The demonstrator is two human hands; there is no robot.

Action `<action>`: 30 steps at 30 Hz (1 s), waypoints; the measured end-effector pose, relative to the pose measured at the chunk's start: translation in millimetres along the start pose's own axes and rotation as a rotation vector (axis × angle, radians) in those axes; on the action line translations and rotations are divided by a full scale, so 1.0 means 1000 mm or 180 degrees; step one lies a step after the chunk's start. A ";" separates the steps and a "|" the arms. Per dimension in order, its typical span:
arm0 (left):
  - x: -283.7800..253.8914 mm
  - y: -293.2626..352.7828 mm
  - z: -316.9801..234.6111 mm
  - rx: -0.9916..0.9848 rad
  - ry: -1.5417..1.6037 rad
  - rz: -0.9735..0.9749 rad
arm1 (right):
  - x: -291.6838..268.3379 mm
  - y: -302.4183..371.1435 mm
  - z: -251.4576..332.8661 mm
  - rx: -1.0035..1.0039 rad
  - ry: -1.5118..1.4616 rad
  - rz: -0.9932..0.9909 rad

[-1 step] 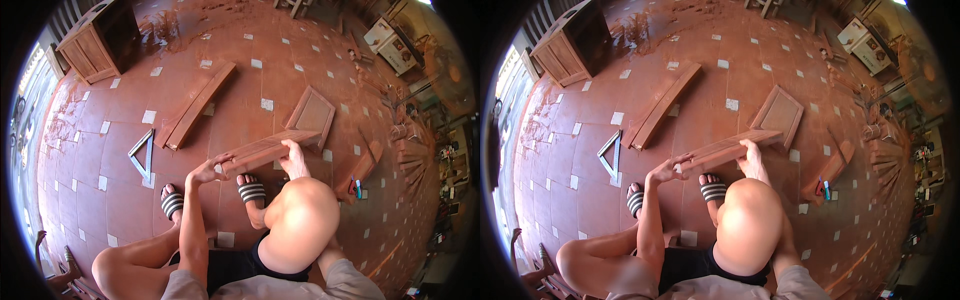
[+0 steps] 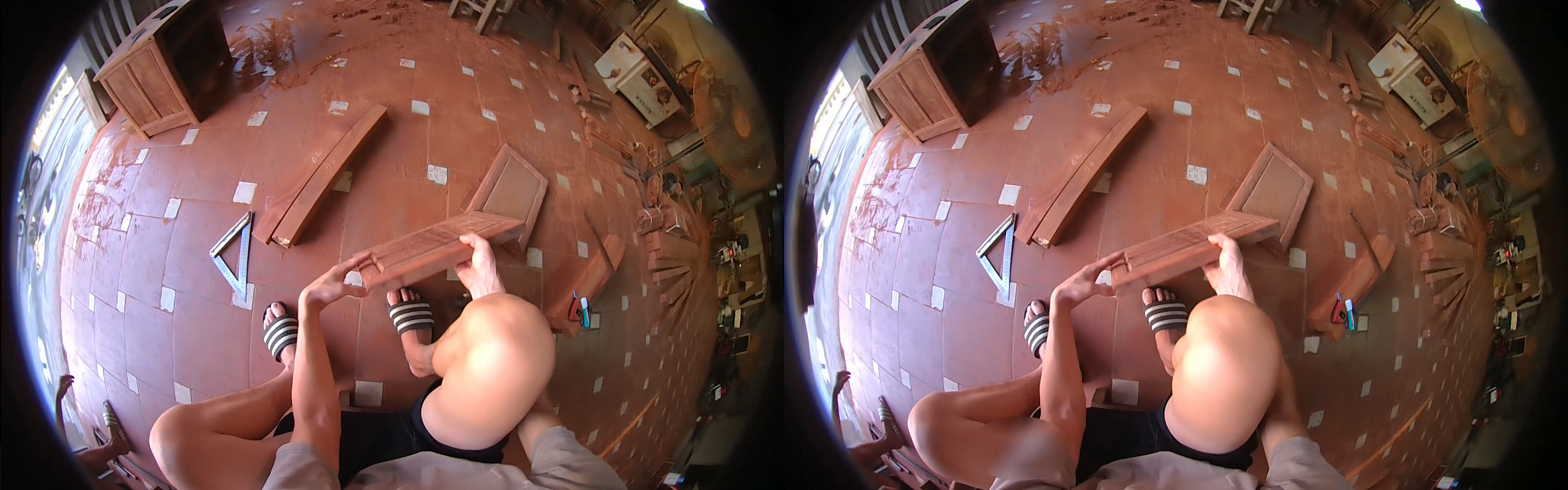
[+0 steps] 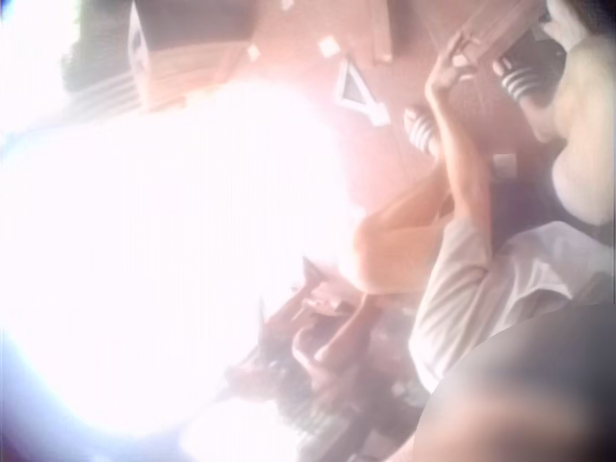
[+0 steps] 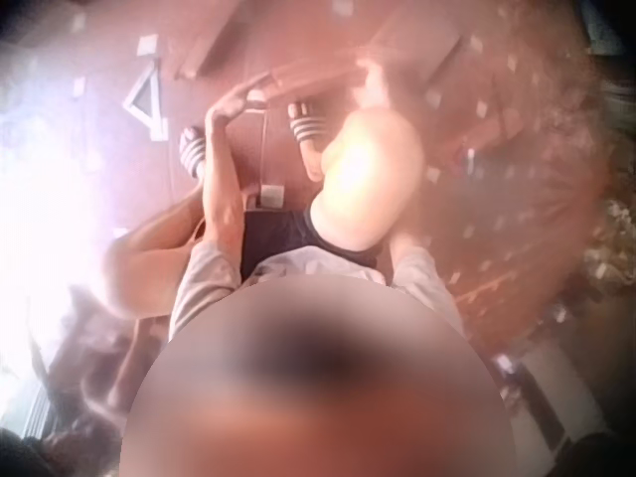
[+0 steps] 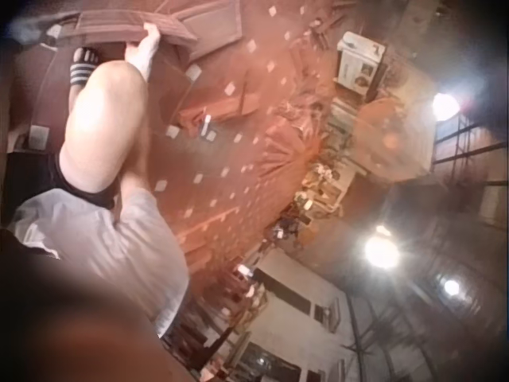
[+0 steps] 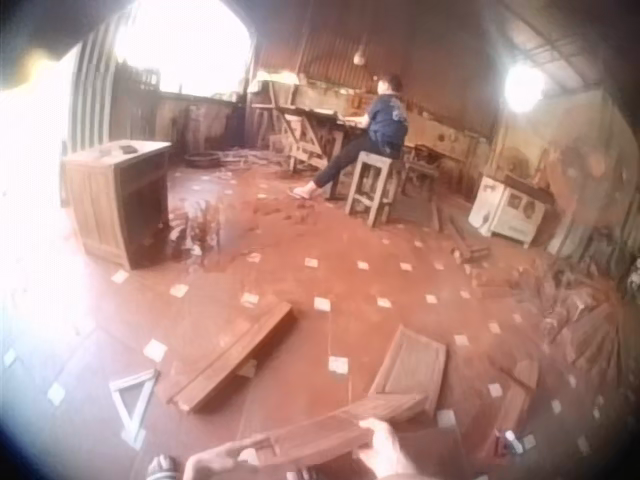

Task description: The person assembles wooden frame components on the floor using a hammer to tap pieces together. They measure the assembled frame and a separate wooden strip with a tape measure and a set square, then place the tools down.

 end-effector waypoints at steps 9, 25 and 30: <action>0.015 -0.043 0.035 -0.0140 0.3888 -0.1339 | 0.011 0.037 0.013 -0.0756 -0.0121 0.0874; 0.056 -0.047 -0.093 0.1407 0.2913 -0.1621 | 0.021 0.062 0.082 -0.1779 -0.0561 0.0263; 0.070 -0.067 -0.068 0.1199 0.3506 -0.1447 | 0.020 0.070 0.107 -0.2023 -0.0348 0.0175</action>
Point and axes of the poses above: each hand's wrist, its own y-axis away from the middle knuckle, its own x-axis out of the palm, z = x × y, the point moved 4 cm from there along -y, towards the middle knuckle, and after that the axes turned 15 degrees about y, right-handed, at the moved point
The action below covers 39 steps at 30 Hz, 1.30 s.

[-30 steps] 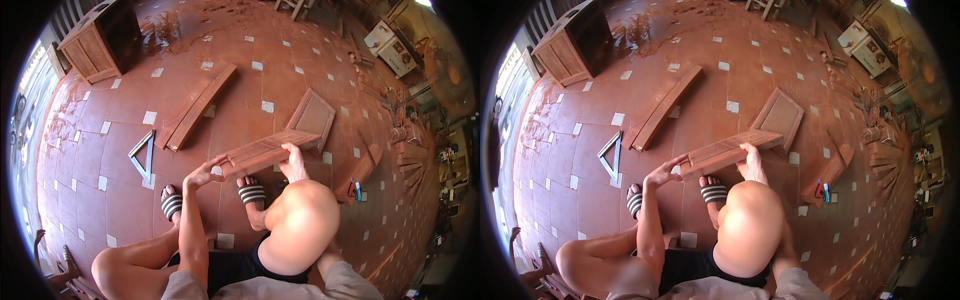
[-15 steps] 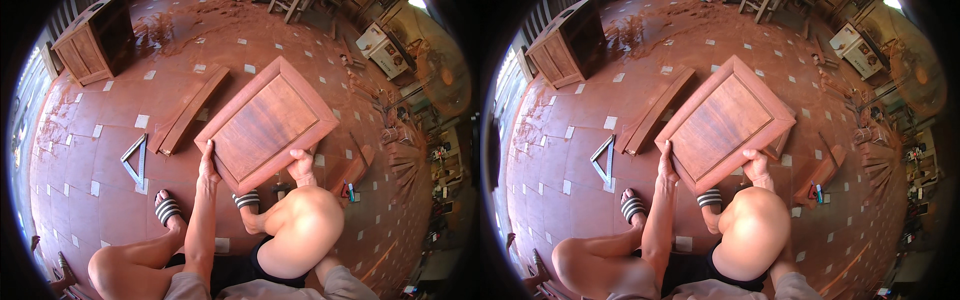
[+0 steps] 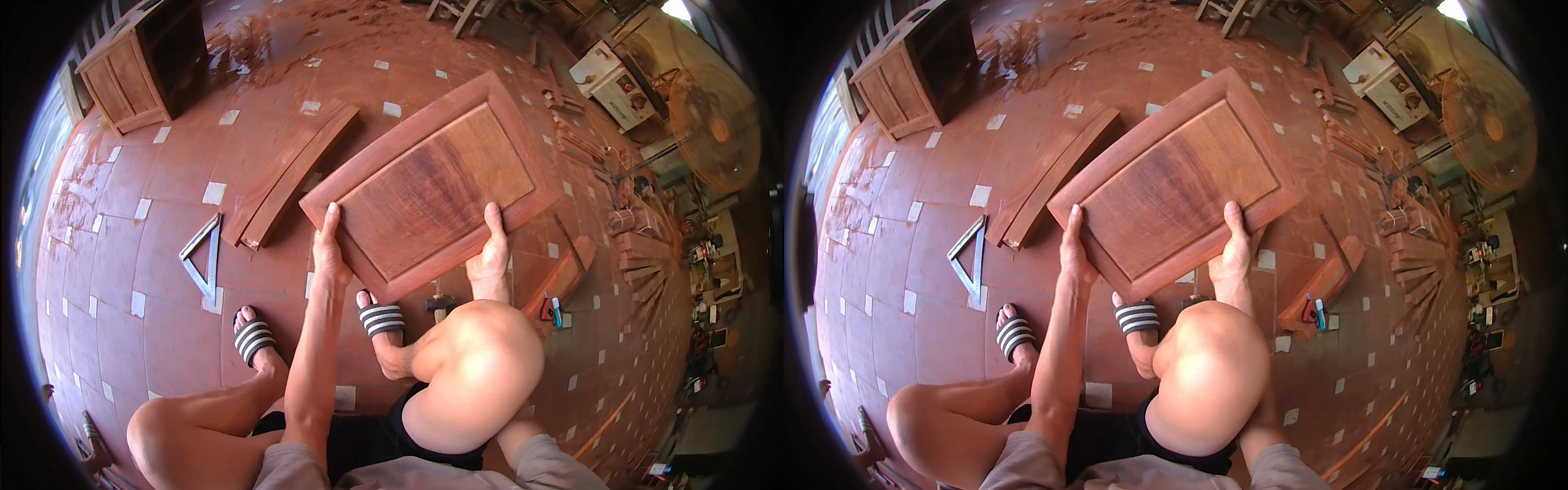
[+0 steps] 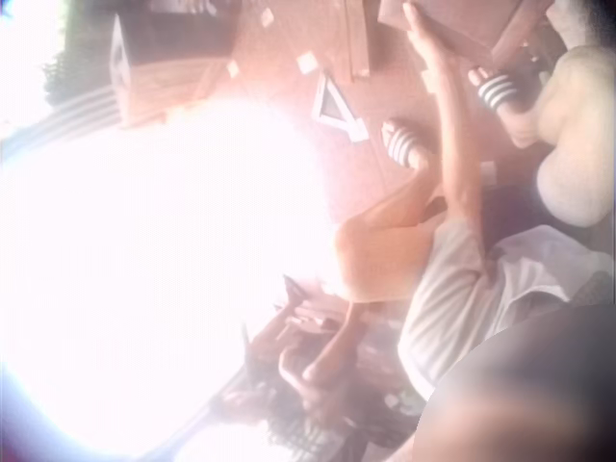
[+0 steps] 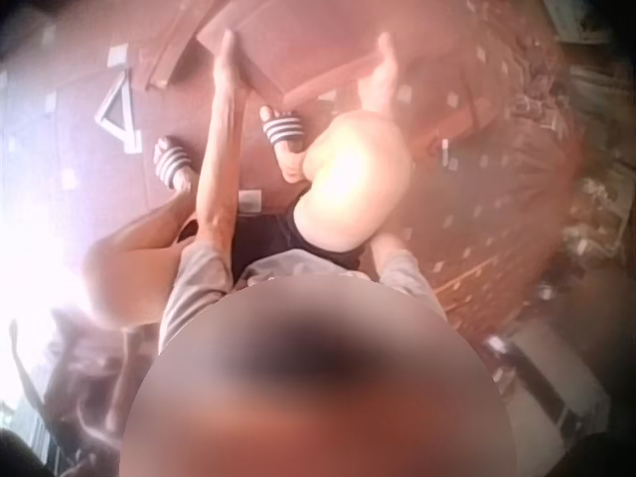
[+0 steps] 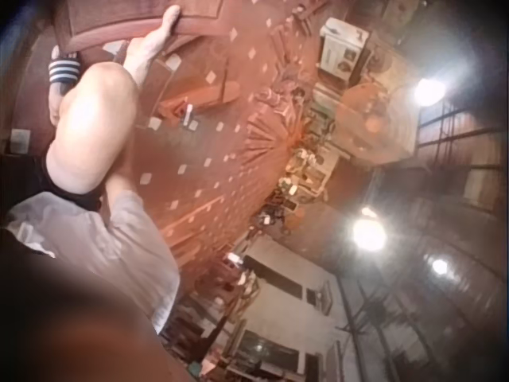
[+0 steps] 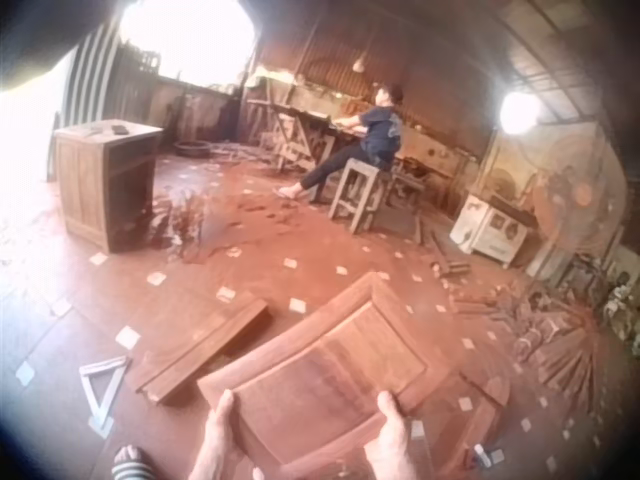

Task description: The person assembles wooden frame components on the floor using a hammer to tap pieces together. They measure the assembled frame and a separate wooden strip with a tape measure and a set square, then place the tools down.

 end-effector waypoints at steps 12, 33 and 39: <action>0.010 -0.025 0.047 -0.0088 -0.0024 0.0707 | 0.103 -0.027 0.129 -0.0525 0.3184 0.2373; 0.071 0.026 0.017 0.0265 0.1921 0.0609 | 0.149 -0.020 0.174 -0.2887 0.6397 0.1020; 0.048 0.009 -0.008 0.0647 0.1978 0.0499 | 0.086 -0.050 0.175 -0.2167 0.5588 0.0609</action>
Point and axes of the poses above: each hand's wrist, its own y-axis away from the middle knuckle, its own x-axis out of the palm, z = x × y, the point moved 4 cm from there along -y, towards the middle knuckle, and after that the axes turned 15 degrees about y, right-handed, at the moved point
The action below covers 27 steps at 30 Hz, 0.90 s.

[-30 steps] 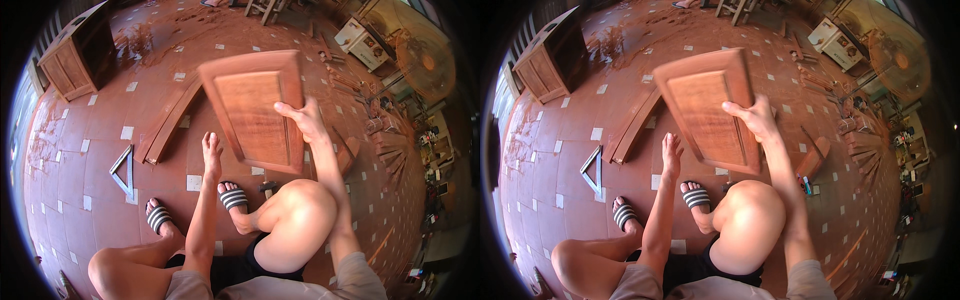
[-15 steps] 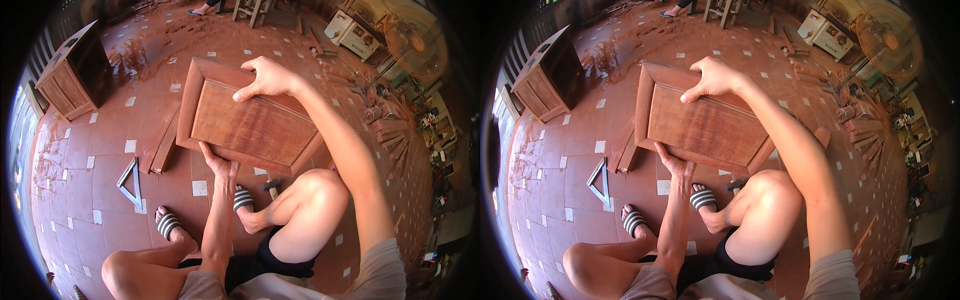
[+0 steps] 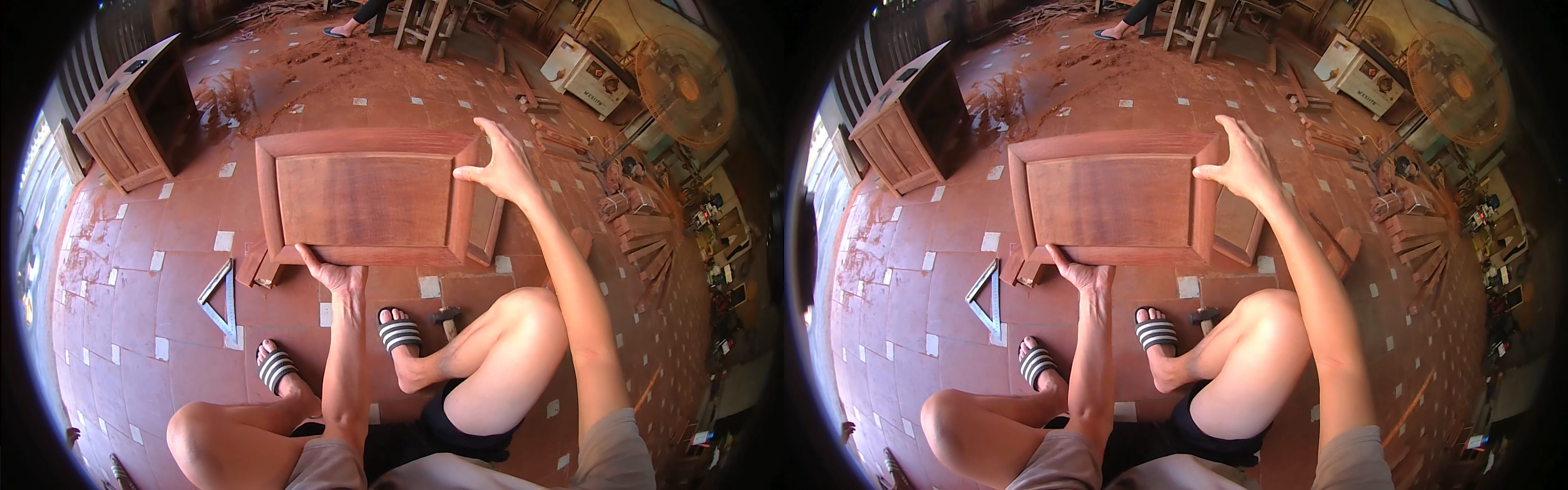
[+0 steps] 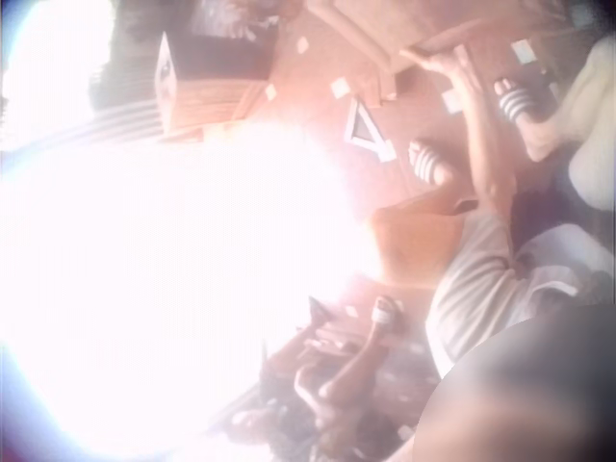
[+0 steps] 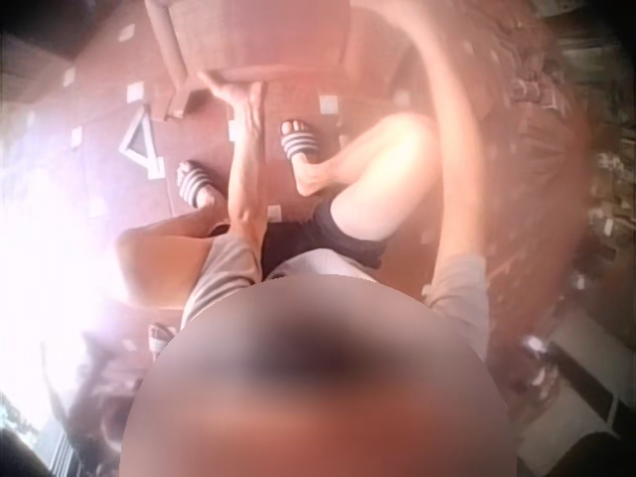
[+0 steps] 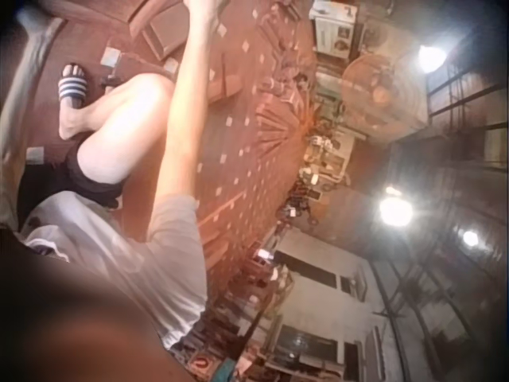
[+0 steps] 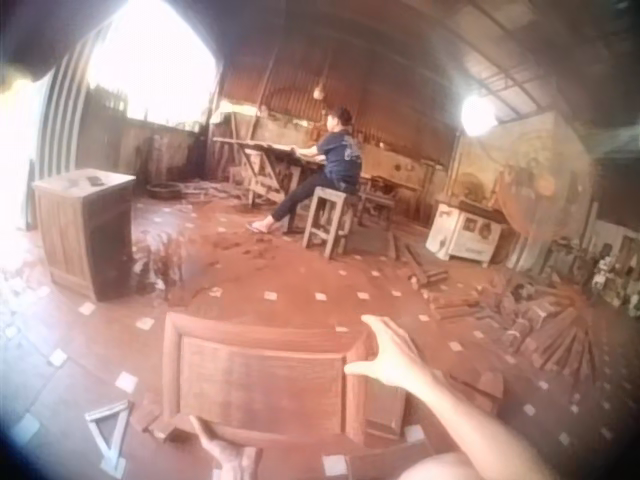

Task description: The person assembles wooden frame components on the floor using a hammer to tap pieces together. They measure the assembled frame and a separate wooden strip with a tape measure and a set square, then place the tools down.

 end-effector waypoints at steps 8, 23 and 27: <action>-0.018 -0.018 -0.019 0.0192 0.0100 -0.0013 | 0.049 0.005 -0.012 0.0145 -0.1436 0.0792; -0.038 -0.014 -0.009 -0.0130 0.0427 -0.0382 | 0.052 0.010 0.007 -0.0029 -0.2382 0.1576; -0.040 -0.013 -0.005 -0.0178 0.0497 -0.0446 | 0.049 0.011 0.004 0.0022 -0.2363 0.1576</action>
Point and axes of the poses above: each hand's wrist, its own y-axis away from the middle knuckle, its own x-axis out of the palm, z = x × y, the point moved 4 cm from there along -y, towards the middle knuckle, and after that the axes turned 15 degrees about y, right-handed, at the moved point
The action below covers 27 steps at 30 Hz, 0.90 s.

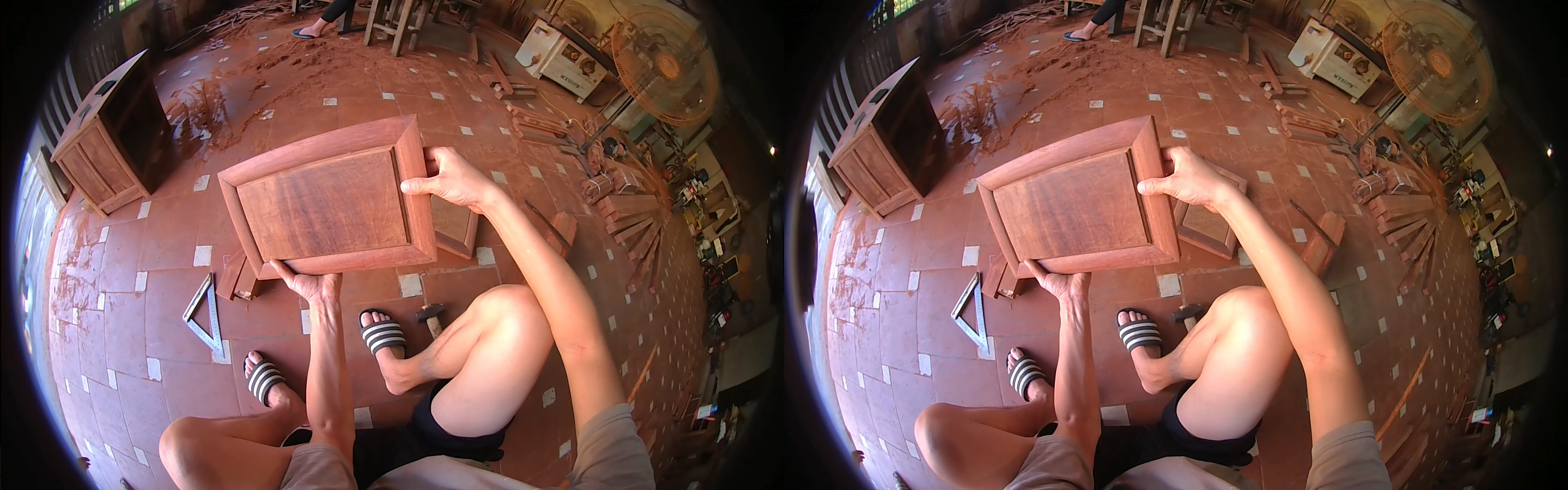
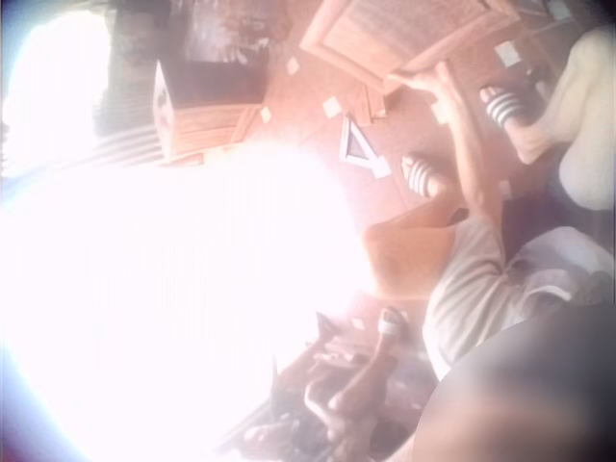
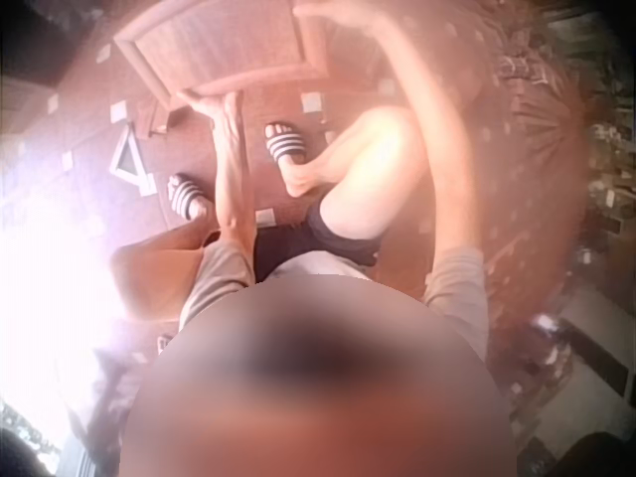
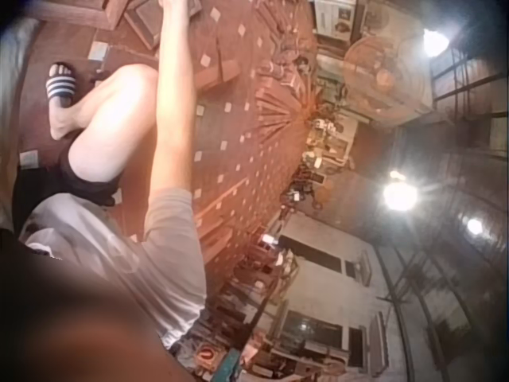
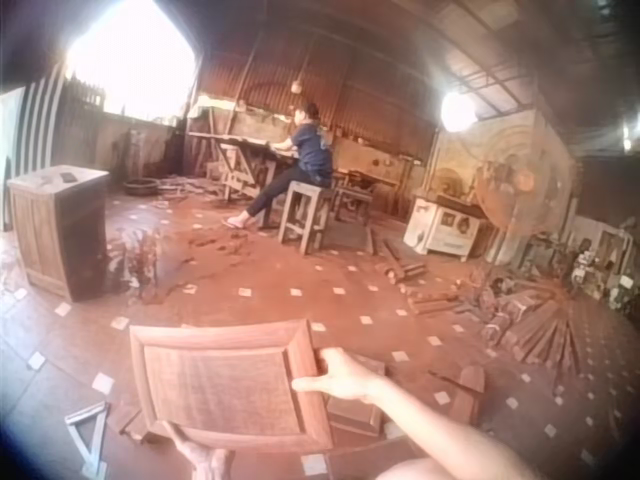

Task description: The person assembles wooden frame components on the floor using a hammer to tap pieces together. They measure the assembled frame and a separate wooden strip with a tape measure and a set square, then place the tools down.

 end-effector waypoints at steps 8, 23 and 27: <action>0.005 0.001 0.000 0.0081 -0.0170 0.0205 | -0.001 0.002 0.000 -0.0114 -0.0078 0.0098; 0.006 0.004 0.002 0.0022 -0.0062 0.0175 | -0.012 0.008 0.016 -0.0076 -0.0336 -0.0141; 0.006 0.005 0.003 0.0044 -0.0095 0.0176 | -0.015 0.008 0.016 -0.0097 -0.0411 -0.0199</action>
Point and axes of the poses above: each hand's wrist, its own y-axis away from the middle knuckle, its own x-axis out of the palm, z = x × y, the point moved 4 cm from there along -y, towards the middle knuckle, and after that the axes turned 15 degrees about y, right-handed, at the moved point
